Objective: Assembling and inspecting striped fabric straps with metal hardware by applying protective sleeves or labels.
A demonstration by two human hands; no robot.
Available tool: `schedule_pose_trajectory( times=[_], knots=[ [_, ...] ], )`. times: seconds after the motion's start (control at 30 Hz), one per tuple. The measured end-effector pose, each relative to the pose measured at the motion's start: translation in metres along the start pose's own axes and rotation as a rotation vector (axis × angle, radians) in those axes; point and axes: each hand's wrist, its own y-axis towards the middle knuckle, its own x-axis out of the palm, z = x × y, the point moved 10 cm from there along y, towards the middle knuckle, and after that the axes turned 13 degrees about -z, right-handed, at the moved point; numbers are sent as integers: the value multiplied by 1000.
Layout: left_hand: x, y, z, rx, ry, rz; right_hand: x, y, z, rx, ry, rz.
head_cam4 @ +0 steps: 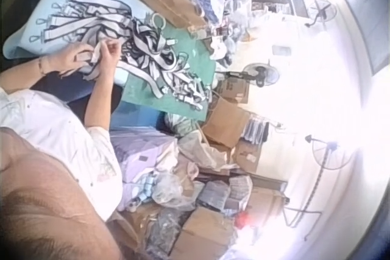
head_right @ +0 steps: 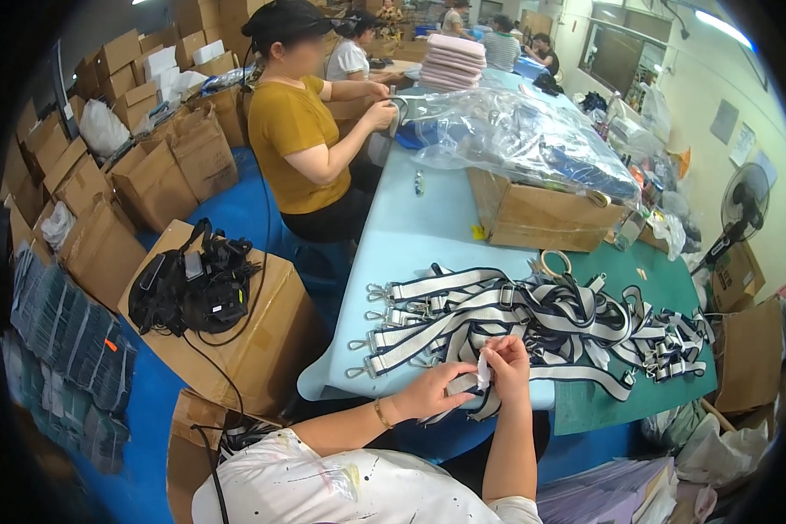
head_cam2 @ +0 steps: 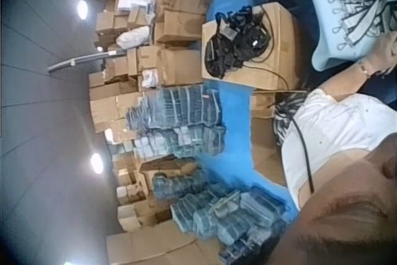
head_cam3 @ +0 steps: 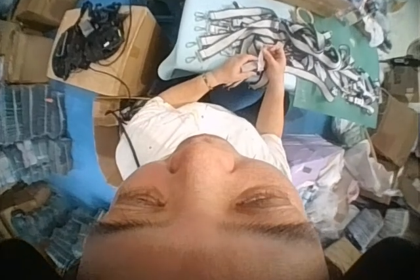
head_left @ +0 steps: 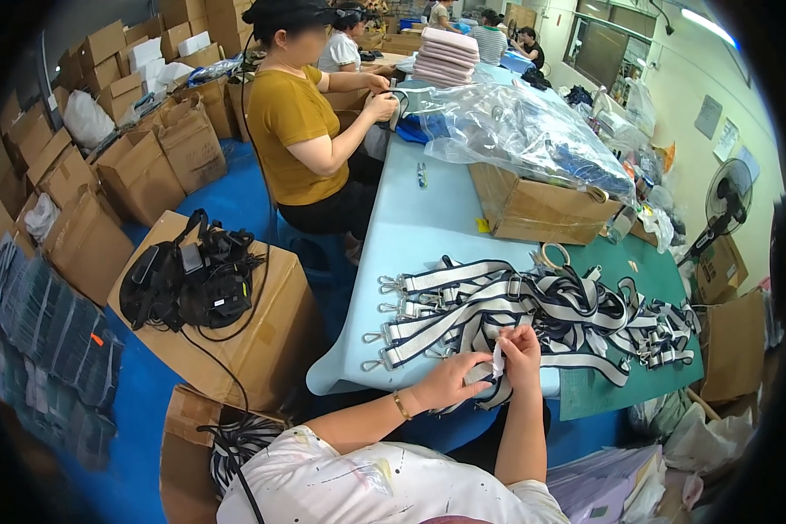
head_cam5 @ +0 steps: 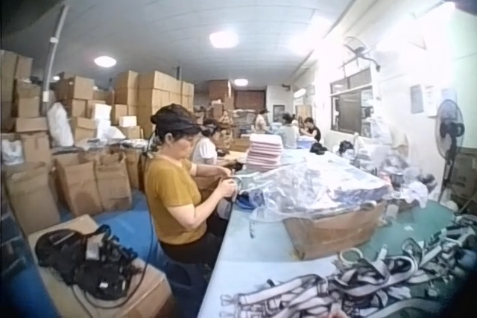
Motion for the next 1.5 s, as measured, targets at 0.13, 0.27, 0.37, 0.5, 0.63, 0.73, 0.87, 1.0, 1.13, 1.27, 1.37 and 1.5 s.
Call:
schedule_pose_trajectory(
  times=[0.13, 0.27, 0.37, 0.5, 0.63, 0.73, 0.87, 1.0, 1.13, 1.27, 1.37, 1.5],
  knots=[
    [-2, -1, 5, 115, 17, 62, 0, 0, 1, -1, 0, -23],
    [-3, -2, 6, 105, 25, 74, -1, 2, -1, -5, -30, -19],
    [-3, -1, 4, 57, -4, 59, -3, 1, 0, -8, -29, -17],
    [1, 1, 1, 50, -33, 12, -2, 0, 0, -13, -11, -10],
    [-1, -1, 10, 161, 40, 61, -1, -1, -1, -3, -8, 0],
    [1, -1, 7, 152, 46, 57, -2, -1, 1, -12, -10, -10],
    [1, -1, 11, 159, 46, 36, -1, -1, 1, -12, 1, -16],
    [0, 0, 14, 152, 57, 30, -1, -2, -1, -15, -4, -8],
    [-1, 1, 16, 121, 32, 14, 2, -1, -2, -19, 4, -19],
    [1, 1, 13, 102, 17, 11, 2, -1, -3, -27, 8, -22],
    [2, 2, 12, 108, 38, 9, 0, -1, -2, -26, 4, -20],
    [0, 2, 16, 111, 51, 9, 3, -1, -4, -37, 12, -34]
  ],
)
